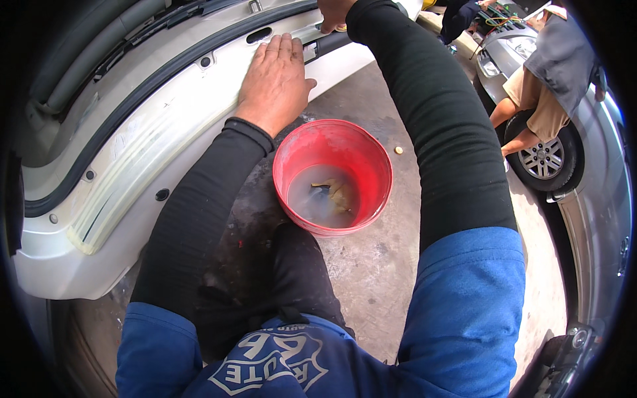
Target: The person kneels behind a white car and applies strips of masking tape to the lower edge of the rear bumper. They repeatedly tear pieces from a roll and press them onto the bumper surface.
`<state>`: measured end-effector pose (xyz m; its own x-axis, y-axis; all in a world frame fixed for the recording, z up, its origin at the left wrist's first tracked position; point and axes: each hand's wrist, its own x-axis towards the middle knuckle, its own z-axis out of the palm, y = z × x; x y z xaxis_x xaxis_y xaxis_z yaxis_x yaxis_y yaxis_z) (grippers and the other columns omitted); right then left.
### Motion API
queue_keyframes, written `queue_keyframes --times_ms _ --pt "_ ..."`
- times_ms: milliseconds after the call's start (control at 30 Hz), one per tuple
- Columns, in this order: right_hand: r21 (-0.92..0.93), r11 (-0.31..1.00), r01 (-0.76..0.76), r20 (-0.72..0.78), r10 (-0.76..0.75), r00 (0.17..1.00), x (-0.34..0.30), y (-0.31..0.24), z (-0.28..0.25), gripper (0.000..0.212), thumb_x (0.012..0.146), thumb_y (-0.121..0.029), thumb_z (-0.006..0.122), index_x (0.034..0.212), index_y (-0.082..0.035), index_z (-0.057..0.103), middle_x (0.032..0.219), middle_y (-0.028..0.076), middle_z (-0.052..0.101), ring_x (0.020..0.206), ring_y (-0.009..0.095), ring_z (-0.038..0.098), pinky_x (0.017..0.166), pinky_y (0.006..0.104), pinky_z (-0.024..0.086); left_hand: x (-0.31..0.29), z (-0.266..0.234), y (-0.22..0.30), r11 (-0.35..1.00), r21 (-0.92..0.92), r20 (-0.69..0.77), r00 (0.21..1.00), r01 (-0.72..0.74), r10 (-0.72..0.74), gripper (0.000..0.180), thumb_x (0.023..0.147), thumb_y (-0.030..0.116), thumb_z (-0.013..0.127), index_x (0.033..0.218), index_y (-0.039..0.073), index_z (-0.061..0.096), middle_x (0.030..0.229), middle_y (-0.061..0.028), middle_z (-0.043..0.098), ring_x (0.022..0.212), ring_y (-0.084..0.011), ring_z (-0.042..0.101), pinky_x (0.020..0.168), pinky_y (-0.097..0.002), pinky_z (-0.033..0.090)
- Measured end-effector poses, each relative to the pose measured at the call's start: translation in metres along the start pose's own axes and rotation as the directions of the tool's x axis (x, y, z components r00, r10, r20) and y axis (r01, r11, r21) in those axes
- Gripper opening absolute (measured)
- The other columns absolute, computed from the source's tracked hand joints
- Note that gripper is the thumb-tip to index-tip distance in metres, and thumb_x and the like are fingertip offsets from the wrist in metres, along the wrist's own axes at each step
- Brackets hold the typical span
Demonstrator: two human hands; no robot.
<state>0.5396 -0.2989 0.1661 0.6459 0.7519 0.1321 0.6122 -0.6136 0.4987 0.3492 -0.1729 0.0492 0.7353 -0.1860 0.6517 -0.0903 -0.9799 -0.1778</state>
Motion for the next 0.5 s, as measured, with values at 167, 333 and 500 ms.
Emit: queue_keyframes --times_ms 167,333,500 --pt "-0.106 0.993 0.047 0.069 -0.039 0.997 0.007 0.005 0.007 0.046 0.078 -0.05 0.074 0.099 -0.01 0.081 0.1 0.015 0.077 0.094 0.035 0.073 0.08 0.0488 0.058 0.053 0.036 0.025 0.996 0.092 0.0 1.0 0.0 0.0 0.057 0.093 0.033 0.065 0.131 -0.009 0.059 0.129 -0.023 0.062 0.121 -0.0338 0.055 0.107 -0.0445 0.039" --pt "-0.333 0.873 0.356 0.021 -0.371 0.929 0.01 0.014 0.023 0.04 0.089 -0.046 0.064 0.083 -0.011 0.08 0.087 0.012 0.076 0.086 0.032 0.074 0.076 0.0445 0.059 0.071 0.043 0.049 0.949 0.296 0.03 0.992 0.111 -0.126 0.048 0.1 0.026 0.048 0.131 -0.008 0.062 0.131 -0.0292 0.058 0.125 -0.0441 0.05 0.107 -0.0565 0.034" --pt "0.095 0.995 -0.019 -0.414 0.057 0.909 -0.023 0.019 0.045 0.012 0.085 -0.02 0.068 0.082 -0.008 0.069 0.087 0.015 0.07 0.084 0.037 0.071 0.071 0.0467 0.057 0.085 0.045 0.058 0.913 0.407 0.248 0.963 -0.002 -0.108 0.054 0.102 0.027 0.047 0.147 -0.003 0.054 0.146 -0.0355 0.052 0.137 -0.0538 0.048 0.11 -0.0705 0.033"
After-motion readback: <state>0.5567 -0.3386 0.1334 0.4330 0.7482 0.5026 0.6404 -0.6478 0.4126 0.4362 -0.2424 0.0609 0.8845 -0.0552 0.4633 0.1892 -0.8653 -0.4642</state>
